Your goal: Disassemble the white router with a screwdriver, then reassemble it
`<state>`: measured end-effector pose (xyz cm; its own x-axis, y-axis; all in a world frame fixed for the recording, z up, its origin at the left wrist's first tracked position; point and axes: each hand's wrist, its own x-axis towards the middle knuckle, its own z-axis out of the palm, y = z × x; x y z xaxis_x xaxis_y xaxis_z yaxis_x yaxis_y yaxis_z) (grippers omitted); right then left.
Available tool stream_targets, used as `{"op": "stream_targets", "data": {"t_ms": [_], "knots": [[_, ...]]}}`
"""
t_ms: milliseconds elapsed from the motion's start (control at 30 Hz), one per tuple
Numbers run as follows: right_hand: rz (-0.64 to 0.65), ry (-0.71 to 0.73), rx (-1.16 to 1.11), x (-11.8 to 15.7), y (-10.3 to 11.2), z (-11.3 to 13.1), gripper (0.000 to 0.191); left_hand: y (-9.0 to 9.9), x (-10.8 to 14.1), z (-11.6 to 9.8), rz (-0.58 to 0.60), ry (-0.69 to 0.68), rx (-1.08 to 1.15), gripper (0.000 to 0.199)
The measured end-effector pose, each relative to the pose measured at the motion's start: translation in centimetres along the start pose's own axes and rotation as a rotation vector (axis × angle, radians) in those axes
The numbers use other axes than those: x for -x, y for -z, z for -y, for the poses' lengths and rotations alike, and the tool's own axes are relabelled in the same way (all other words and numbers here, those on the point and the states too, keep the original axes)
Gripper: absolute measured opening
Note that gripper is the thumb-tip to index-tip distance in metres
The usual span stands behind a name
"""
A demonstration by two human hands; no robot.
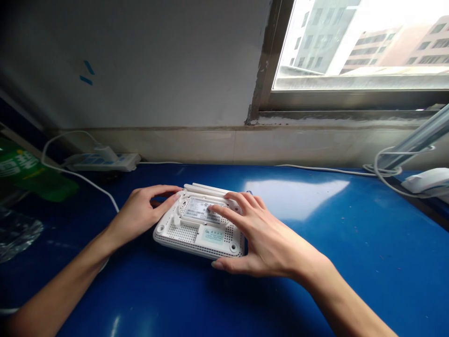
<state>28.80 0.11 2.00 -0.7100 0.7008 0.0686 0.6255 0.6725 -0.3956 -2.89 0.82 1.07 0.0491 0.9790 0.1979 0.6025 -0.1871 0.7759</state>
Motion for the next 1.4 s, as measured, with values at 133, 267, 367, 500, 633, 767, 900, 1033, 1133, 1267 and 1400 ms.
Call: {"op": "stream_targets", "data": {"t_ms": [133,267,367,500,633,767,900,1033,1133,1267,1400], "knots": [[0.033,-0.029,-0.051,0.1,0.3,-0.4,0.095,-0.4,-0.1,0.4,0.000,0.007,-0.055,0.035],[0.005,-0.035,-0.078,-0.2,0.0,-0.3,0.093,-0.4,-0.1,0.5,0.046,0.021,-0.061,0.036],[-0.040,-0.023,-0.069,-0.3,-0.3,0.0,0.090,-0.1,-0.1,0.2,0.119,0.074,0.020,0.037],[-0.082,0.008,-0.079,-0.4,-0.8,0.3,0.090,0.7,0.0,0.0,0.153,0.245,0.291,0.036],[-0.121,0.024,-0.098,-0.6,-1.3,0.5,0.090,0.9,0.1,-0.3,0.085,0.467,0.552,0.043],[-0.141,-0.007,-0.116,-0.8,-1.6,0.7,0.092,0.4,0.0,-0.8,0.047,0.500,0.715,0.045],[-0.156,0.047,-0.121,-0.8,-1.8,0.6,0.093,-0.3,0.1,-1.0,0.217,0.552,0.963,0.037],[-0.164,0.085,-0.112,-0.8,-1.9,0.5,0.095,-0.8,0.2,-0.8,0.232,0.602,1.007,0.034],[-0.215,0.107,-0.160,-0.7,-1.7,0.5,0.092,-0.9,0.4,-1.1,0.139,0.547,0.978,0.036],[-0.473,-0.003,-0.313,-0.9,-1.2,0.9,0.049,-1.2,0.6,-2.2,0.105,0.531,1.082,0.037],[-0.746,-0.313,-0.502,-1.3,-0.7,1.0,0.054,-2.0,1.0,-2.9,0.061,0.467,1.125,0.036]]}}
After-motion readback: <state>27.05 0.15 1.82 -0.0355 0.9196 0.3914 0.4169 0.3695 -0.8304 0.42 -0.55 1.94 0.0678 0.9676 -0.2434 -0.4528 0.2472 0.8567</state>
